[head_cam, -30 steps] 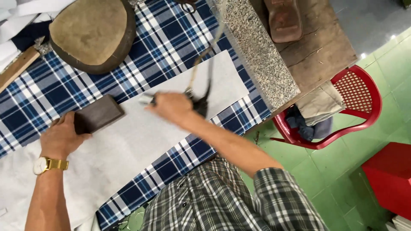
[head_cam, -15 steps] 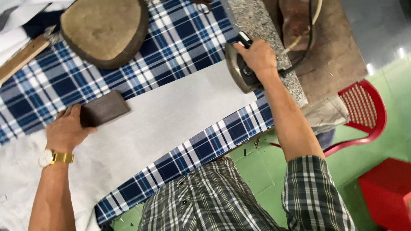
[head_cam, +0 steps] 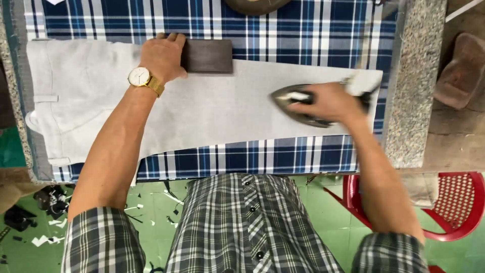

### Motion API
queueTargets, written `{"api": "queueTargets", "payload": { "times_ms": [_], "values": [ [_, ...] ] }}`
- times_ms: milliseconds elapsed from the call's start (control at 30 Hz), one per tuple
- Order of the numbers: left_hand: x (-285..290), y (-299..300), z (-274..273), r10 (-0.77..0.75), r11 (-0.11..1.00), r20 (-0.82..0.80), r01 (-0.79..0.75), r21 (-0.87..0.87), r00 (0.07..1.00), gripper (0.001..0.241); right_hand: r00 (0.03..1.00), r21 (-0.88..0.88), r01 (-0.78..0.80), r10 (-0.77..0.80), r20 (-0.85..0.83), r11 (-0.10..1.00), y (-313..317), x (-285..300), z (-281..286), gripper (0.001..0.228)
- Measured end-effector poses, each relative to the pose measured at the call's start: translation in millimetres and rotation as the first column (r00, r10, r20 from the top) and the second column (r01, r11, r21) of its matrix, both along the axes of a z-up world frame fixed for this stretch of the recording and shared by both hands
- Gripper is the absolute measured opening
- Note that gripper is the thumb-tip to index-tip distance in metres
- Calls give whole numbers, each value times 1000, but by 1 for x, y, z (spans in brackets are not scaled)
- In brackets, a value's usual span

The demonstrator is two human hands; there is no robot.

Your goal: Ironing a pair of light-colored trousers on a plaid-covered workstation using a steam iron and a pressing block.

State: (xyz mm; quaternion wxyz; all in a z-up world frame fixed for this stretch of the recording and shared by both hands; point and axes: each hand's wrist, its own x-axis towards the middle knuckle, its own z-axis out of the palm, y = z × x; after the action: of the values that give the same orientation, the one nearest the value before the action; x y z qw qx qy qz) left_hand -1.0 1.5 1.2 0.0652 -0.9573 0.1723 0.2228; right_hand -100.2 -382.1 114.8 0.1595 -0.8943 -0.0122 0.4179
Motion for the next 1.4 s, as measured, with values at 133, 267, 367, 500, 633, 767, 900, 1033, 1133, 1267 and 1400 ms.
{"api": "queueTargets", "payload": {
  "times_ms": [133,267,367,500,633,767,900,1033,1133,1267,1400],
  "values": [
    [2,2,-6,-41,999,35,40,9,999,77,930,81,-364,357,93,928,105,-21,0,49],
    [3,5,4,-64,997,21,65,-46,998,80,891,192,-454,446,89,870,186,-47,-10,53],
    [3,1,11,-73,996,-16,72,-48,997,76,765,142,-642,616,190,753,217,-69,-31,74],
    [0,-5,23,-73,996,-15,74,42,997,74,815,164,-568,524,247,807,214,-86,-45,64],
    [-2,1,23,-56,991,-35,59,119,998,83,912,195,-410,395,113,891,157,-84,-17,41],
    [-2,5,18,-49,995,-23,51,83,999,80,967,84,-255,251,50,963,70,-75,-24,40],
    [-1,5,17,-76,993,-16,77,86,997,82,998,-124,-41,46,39,991,-24,-74,-9,61],
    [2,17,-1,-116,992,43,117,-38,992,91,972,-234,220,-193,133,947,-118,-94,-23,68],
    [1,20,-7,-135,990,65,137,-29,989,88,917,-232,397,-370,151,888,-144,-109,-13,64],
    [-21,27,-36,-221,893,460,368,-258,860,90,915,-284,402,-375,146,870,-162,-126,-31,69],
    [-97,-40,-16,-20,713,307,229,-662,951,86,891,-237,406,-324,319,883,-178,-138,-54,58]
  ]
}}
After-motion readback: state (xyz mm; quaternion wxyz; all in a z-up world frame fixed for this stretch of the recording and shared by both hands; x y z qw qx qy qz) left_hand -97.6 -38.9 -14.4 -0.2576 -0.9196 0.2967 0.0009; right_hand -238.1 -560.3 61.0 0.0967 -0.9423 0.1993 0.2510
